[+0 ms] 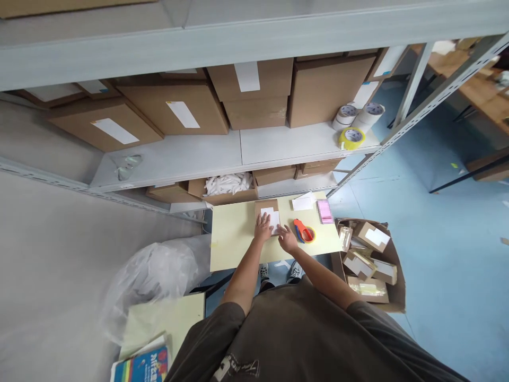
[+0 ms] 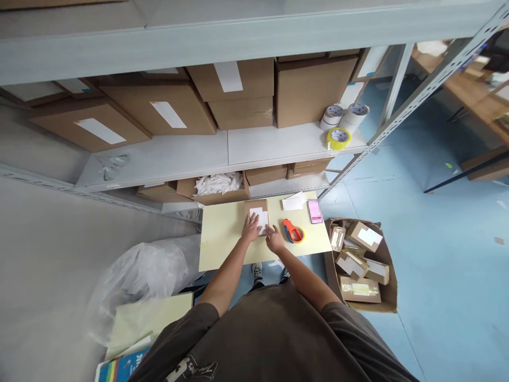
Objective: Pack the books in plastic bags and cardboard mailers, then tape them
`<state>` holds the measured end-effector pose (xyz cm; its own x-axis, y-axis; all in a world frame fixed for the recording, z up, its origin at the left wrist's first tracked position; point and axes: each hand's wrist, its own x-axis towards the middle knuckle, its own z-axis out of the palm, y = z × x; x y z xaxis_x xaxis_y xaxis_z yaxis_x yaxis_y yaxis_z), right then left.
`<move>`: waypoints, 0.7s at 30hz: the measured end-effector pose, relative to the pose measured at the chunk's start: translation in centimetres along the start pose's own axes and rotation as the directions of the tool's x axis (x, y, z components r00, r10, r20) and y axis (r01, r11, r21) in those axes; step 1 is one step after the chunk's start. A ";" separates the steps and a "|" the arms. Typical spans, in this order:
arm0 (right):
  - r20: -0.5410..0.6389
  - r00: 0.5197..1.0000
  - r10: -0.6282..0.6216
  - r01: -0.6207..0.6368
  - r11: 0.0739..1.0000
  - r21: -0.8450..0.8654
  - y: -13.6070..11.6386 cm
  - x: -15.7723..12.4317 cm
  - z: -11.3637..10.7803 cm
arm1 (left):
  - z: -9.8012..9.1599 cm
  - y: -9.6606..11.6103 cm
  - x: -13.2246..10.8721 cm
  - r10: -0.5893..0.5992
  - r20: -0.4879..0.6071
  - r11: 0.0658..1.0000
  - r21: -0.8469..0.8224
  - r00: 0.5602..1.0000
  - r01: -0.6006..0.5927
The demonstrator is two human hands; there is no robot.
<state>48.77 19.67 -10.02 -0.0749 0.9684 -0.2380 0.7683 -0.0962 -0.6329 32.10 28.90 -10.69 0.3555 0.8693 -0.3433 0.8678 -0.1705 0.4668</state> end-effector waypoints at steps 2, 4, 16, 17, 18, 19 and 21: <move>-0.129 0.986 0.107 -0.093 0.989 0.112 0.5 -0.2 0.6 | 0.3 -1.0 0.3 0.029 0.002 0.998 -0.055 1.000 -0.029; -0.173 0.952 0.254 -0.210 0.948 0.237 0.5 0.1 1.0 | 0.3 -1.5 0.5 0.035 0.016 0.993 -0.111 0.999 -0.033; -0.187 0.980 0.064 0.011 0.928 0.372 -8.2 1.1 5.6 | -5.0 -10.5 -5.3 -0.192 -0.020 0.774 -0.618 0.981 0.139; -0.190 0.978 0.082 -0.007 0.931 0.365 -8.6 1.3 6.2 | -5.3 -11.4 -6.4 -0.231 -0.014 0.726 -0.669 0.973 0.162; -0.190 0.975 0.118 -0.042 0.931 0.363 -9.0 1.7 6.7 | -5.4 -12.0 -7.3 -0.258 -0.011 0.671 -0.722 0.966 0.171; -0.177 0.970 0.166 -0.091 0.925 0.368 -9.4 2.0 7.3 | -5.3 -12.6 -8.2 -0.272 -0.005 0.612 -0.773 0.962 0.169; -0.102 0.962 0.255 -0.196 0.897 0.397 -10.0 2.8 8.3 | -5.0 -13.1 -9.5 -0.262 0.007 0.491 -0.860 0.965 0.139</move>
<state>35.58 21.43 -10.42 0.1885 0.9301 -0.3153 0.4513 -0.3672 -0.8133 15.63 25.21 -9.44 0.1176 0.8805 -0.4591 0.1765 0.4364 0.8822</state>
